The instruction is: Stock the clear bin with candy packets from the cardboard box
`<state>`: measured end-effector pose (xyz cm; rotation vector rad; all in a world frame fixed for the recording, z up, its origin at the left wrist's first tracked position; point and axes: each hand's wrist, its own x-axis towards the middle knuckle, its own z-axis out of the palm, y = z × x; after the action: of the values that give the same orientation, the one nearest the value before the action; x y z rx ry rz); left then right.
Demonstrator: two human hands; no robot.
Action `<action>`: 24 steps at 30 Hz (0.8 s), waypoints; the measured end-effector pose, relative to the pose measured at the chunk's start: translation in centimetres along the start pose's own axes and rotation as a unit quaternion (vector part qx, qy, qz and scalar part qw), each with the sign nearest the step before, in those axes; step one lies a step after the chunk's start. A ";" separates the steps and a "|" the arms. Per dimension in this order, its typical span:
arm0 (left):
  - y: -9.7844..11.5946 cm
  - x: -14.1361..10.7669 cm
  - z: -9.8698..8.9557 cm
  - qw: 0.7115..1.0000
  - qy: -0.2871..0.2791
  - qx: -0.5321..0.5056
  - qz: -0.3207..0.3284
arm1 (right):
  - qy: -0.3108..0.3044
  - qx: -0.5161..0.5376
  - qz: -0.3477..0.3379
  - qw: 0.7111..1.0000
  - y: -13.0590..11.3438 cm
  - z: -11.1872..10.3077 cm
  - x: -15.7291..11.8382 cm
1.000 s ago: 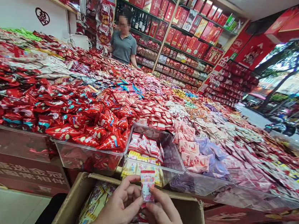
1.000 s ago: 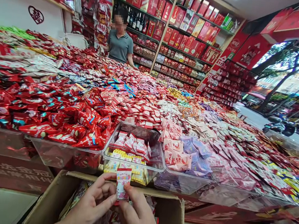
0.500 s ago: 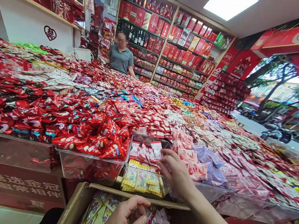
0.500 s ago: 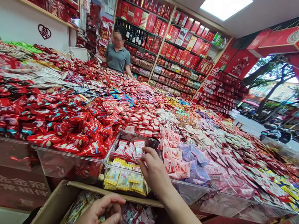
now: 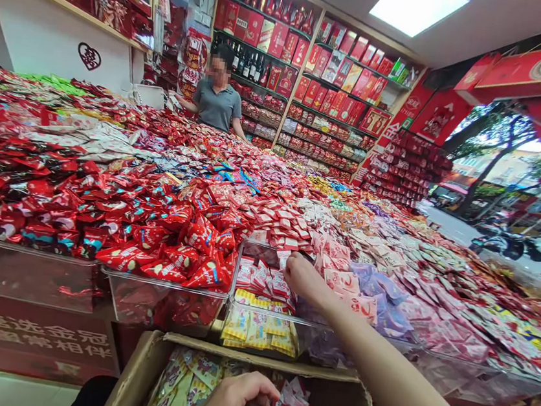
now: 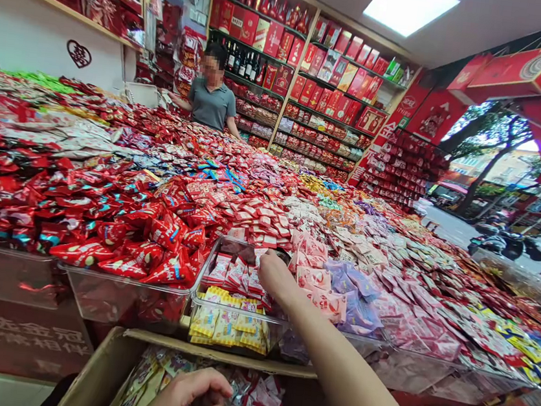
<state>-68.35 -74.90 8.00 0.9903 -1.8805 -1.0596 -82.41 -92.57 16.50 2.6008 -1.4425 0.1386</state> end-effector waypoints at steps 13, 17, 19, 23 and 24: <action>0.2 0.1 -0.1 0.995 -0.056 0.074 0.020 | -0.110 -0.027 0.021 0.993 0.2 3.0 -1.1; -0.3 0.0 0.0 0.995 -0.063 0.076 0.028 | -0.110 -0.023 0.024 0.993 0.2 2.4 -0.8; -1.0 0.1 0.3 0.994 -0.068 0.082 0.026 | -0.077 -0.013 0.029 0.997 -0.2 0.9 -1.0; -2.3 0.1 0.8 0.995 -0.092 0.033 -0.015 | 0.132 0.115 -0.034 0.984 -2.8 -2.1 -4.5; -2.4 0.0 0.8 0.996 -0.079 0.000 -0.036 | 0.165 0.163 -0.070 0.970 -3.8 -2.1 -6.2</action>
<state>-68.44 -75.50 5.54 1.0057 -1.9833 -1.2120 -82.49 -85.02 17.20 2.7426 -1.1979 0.8115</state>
